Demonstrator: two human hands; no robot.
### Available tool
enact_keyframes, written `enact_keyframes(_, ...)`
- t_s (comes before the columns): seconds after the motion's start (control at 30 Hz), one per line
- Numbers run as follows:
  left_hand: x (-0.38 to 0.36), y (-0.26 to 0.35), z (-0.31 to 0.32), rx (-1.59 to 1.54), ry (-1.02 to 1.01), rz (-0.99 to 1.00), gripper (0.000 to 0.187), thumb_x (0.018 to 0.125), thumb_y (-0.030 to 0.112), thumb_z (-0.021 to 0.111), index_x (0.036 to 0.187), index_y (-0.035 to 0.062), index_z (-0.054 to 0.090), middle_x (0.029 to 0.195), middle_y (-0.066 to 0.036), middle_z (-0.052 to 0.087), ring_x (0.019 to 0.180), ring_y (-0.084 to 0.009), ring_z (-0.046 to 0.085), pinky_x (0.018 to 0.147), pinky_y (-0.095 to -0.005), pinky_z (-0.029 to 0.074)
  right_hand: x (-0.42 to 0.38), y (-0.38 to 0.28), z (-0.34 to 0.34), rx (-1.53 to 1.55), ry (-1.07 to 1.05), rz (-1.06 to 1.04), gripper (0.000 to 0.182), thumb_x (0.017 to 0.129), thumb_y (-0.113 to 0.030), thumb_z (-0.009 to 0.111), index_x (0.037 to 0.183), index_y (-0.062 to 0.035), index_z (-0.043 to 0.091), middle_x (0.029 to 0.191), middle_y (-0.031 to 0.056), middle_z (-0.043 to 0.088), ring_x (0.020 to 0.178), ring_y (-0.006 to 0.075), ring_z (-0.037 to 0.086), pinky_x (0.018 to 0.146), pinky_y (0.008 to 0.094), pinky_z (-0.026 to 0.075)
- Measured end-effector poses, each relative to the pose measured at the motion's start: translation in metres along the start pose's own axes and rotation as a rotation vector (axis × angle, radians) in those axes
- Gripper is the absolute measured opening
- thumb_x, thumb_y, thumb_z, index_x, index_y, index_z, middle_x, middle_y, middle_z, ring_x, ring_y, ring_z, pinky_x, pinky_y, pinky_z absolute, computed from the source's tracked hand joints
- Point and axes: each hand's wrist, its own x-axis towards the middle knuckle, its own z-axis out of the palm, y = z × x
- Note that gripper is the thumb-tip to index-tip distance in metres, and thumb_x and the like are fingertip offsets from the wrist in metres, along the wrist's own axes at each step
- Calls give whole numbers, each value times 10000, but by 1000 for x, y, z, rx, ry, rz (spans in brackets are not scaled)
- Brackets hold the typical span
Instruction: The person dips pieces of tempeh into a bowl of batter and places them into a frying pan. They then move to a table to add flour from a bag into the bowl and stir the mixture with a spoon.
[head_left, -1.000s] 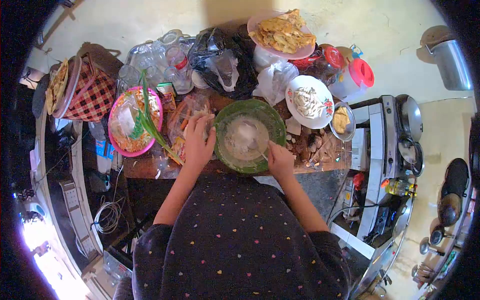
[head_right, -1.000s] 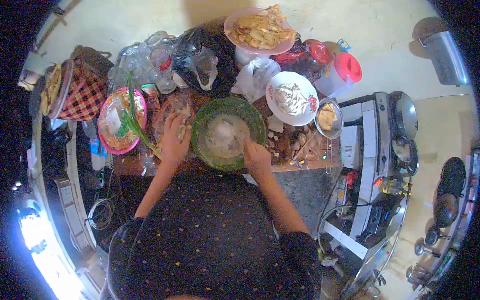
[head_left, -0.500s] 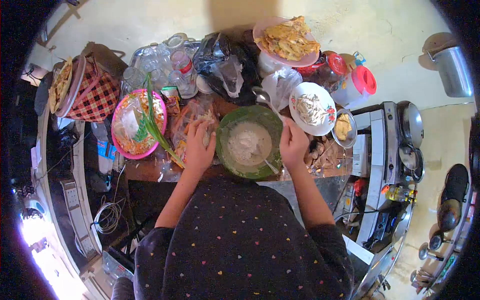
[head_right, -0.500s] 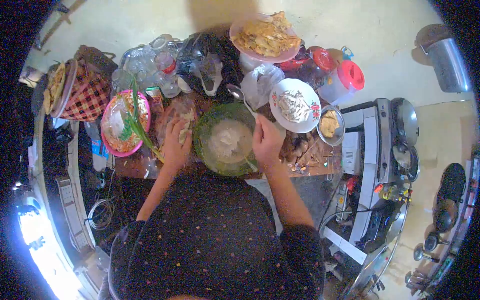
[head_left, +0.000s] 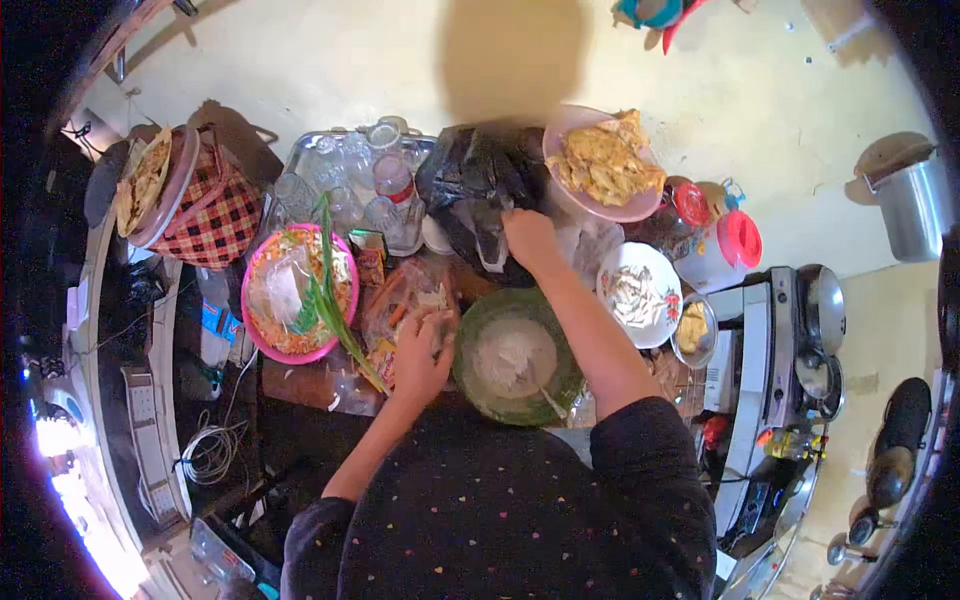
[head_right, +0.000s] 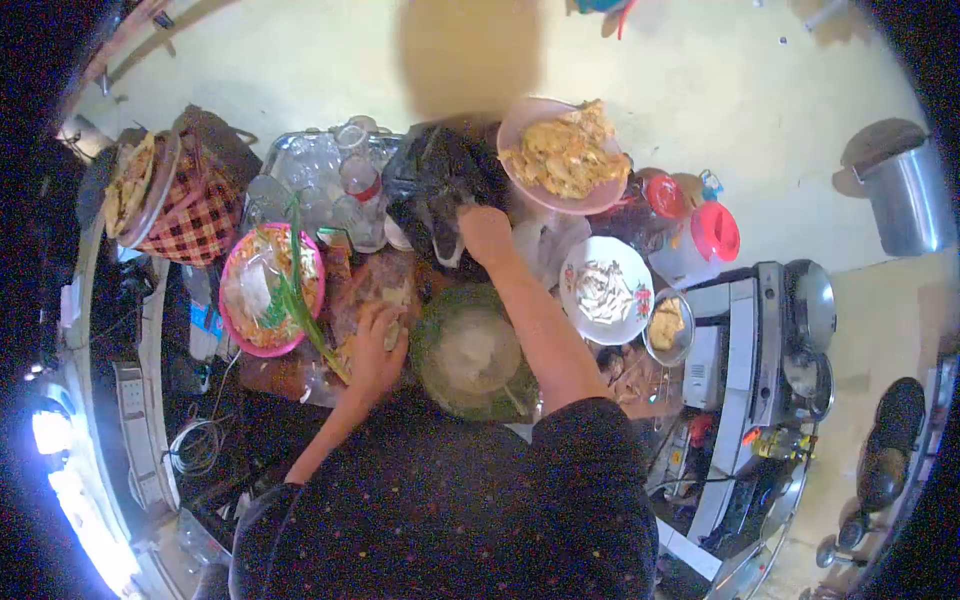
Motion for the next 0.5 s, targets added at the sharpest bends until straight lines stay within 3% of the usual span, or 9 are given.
enact_keyframes(0.07, 2, 0, 0, 0, -23, -24, 302, 774, 69, 587, 1075, 49, 560, 1099, -186, 517, 1020, -373, 503, 880, -427, 406, 5, 6, 12, 47, -34, 29, 196, 830, -124, 443, 852, -26, 612, 797, 203, 623, 760, 366, 619, 692, 459, 498)
enact_keyframes(0.17, 6, -1, -3, -11, -28, -24, 303, 775, 72, 585, 1077, 51, 562, 1104, -185, 517, 1022, -373, 506, 881, -427, 409, 7, 0, 14, 143, -146, 305, 190, 795, -137, 488, 833, -9, 623, 807, 222, 626, 791, 390, 611, 715, 482, 485)
enact_keyframes(0.27, 6, -7, -3, -6, -17, -23, 311, 774, 72, 586, 1083, 54, 560, 1108, -185, 516, 1028, -373, 506, 885, -424, 411, -3, -1, 18, 309, -29, 314, 200, 763, -157, 523, 817, 6, 627, 834, 238, 624, 810, 404, 603, 739, 484, 474)
enact_keyframes(0.37, 5, -13, 1, 7, -15, -19, 315, 775, 76, 589, 1087, 54, 557, 1110, -186, 514, 1028, -374, 507, 886, -425, 411, -2, -13, 17, 336, -9, 461, 217, 740, -158, 540, 833, 7, 644, 832, 246, 617, 824, 406, 595, 759, 474, 468)
enact_keyframes(0.5, 9, -3, -6, -11, -39, -41, 315, 779, 84, 592, 1091, 65, 556, 1116, -189, 510, 1032, -376, 504, 886, -433, 408, 1, 11, 75, 514, 122, 589, 242, 771, -174, 541, 863, 15, 661, 771, 211, 634, 780, 360, 621, 710, 429, 480)
